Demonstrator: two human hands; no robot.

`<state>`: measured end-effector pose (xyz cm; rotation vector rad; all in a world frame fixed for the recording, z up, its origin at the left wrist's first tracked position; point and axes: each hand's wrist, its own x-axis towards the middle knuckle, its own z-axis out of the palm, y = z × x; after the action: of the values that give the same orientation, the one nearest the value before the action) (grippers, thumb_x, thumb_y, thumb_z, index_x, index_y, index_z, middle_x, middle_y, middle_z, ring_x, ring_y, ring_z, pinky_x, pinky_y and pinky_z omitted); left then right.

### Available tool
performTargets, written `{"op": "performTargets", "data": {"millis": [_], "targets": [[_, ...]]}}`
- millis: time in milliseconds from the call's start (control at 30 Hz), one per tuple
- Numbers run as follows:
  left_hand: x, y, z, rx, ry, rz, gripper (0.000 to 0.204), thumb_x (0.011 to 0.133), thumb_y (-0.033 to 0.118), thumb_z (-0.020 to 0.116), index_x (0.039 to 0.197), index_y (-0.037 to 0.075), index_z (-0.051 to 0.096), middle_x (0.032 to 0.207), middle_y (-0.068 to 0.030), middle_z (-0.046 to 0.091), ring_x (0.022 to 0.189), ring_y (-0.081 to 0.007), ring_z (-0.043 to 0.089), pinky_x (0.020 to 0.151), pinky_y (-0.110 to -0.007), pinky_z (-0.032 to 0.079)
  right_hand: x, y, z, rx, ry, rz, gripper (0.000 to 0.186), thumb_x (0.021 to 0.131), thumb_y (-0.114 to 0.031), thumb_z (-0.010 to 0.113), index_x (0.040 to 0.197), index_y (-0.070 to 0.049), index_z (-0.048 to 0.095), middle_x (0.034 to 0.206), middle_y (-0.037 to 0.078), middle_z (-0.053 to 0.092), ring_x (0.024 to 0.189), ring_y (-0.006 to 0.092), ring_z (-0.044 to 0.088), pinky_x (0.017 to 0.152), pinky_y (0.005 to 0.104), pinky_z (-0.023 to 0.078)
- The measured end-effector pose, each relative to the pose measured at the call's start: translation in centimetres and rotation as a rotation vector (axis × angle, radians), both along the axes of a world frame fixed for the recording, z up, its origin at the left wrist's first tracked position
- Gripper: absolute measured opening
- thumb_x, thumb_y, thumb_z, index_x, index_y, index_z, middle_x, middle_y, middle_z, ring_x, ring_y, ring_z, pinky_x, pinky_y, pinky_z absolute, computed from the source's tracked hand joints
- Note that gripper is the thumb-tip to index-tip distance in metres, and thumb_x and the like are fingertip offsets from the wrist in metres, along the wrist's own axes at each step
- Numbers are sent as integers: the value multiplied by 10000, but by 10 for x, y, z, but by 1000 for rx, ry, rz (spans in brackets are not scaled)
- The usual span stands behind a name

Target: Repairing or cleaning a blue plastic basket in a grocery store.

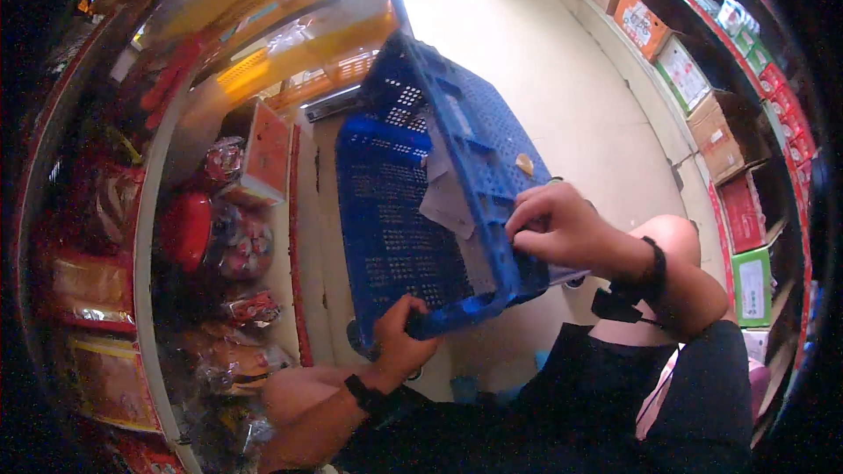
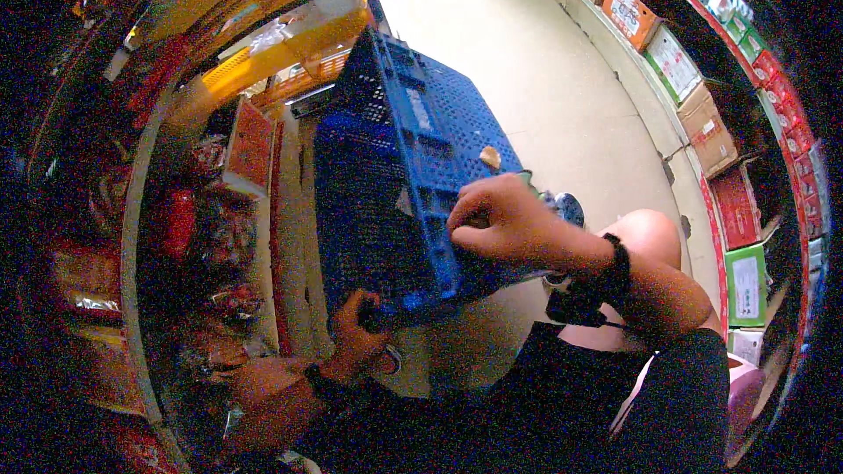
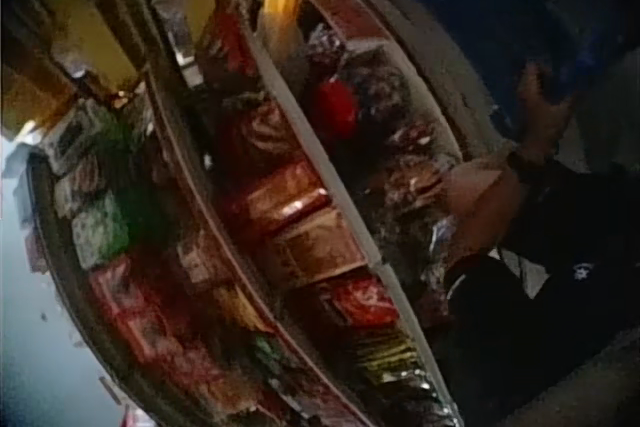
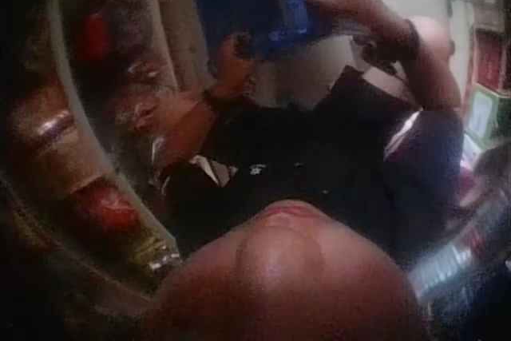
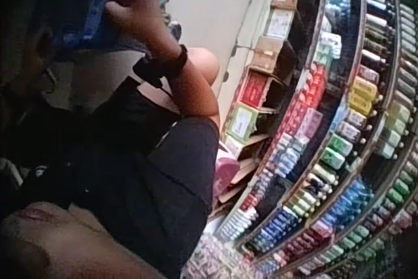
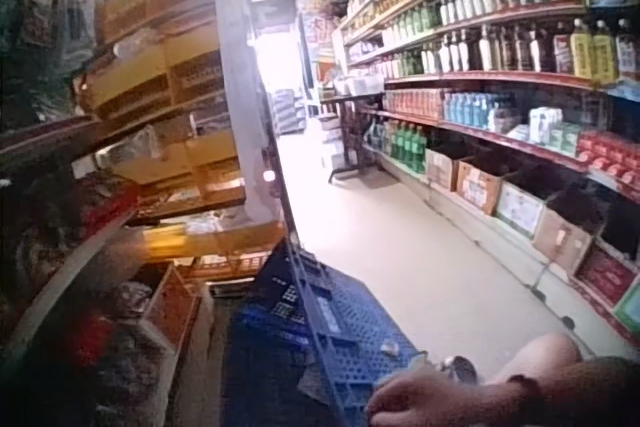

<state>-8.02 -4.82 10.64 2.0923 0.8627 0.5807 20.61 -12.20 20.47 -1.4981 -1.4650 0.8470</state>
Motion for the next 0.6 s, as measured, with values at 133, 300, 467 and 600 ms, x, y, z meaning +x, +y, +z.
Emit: {"op": "performTargets", "data": {"millis": [133,300,467,600], "targets": [[-8,-8,-29,-193,7,-135,485,601,115,818,1046,94,626,885,-75,599,827,-219,597,698,-317,491,-9,-4,-41,-99,-41,79,167,720,-149,656,765,8,690,712,154,677,620,178,653,579,310,504],[-42,0,-57,-174,189,-429,602,650,98,795,1212,115,580,1048,-84,569,1033,-250,529,870,-330,457,-45,1,-65,53,-20,185,108,695,-84,642,730,13,672,615,123,552,585,259,565,547,361,443],[-17,31,14,-724,556,-575,678,722,116,749,1330,91,450,1184,-73,541,1134,-232,498,967,-343,411,-58,7,-60,114,-95,381,192,702,-65,596,865,2,673,701,145,542,677,311,565,598,396,448],[10,65,73,-914,701,-505,709,796,146,693,1399,66,329,1286,-79,498,1205,-209,466,999,-344,400,-77,10,-72,142,-146,473,310,712,-50,559,1006,8,637,808,173,553,775,343,572,665,417,456]]}}
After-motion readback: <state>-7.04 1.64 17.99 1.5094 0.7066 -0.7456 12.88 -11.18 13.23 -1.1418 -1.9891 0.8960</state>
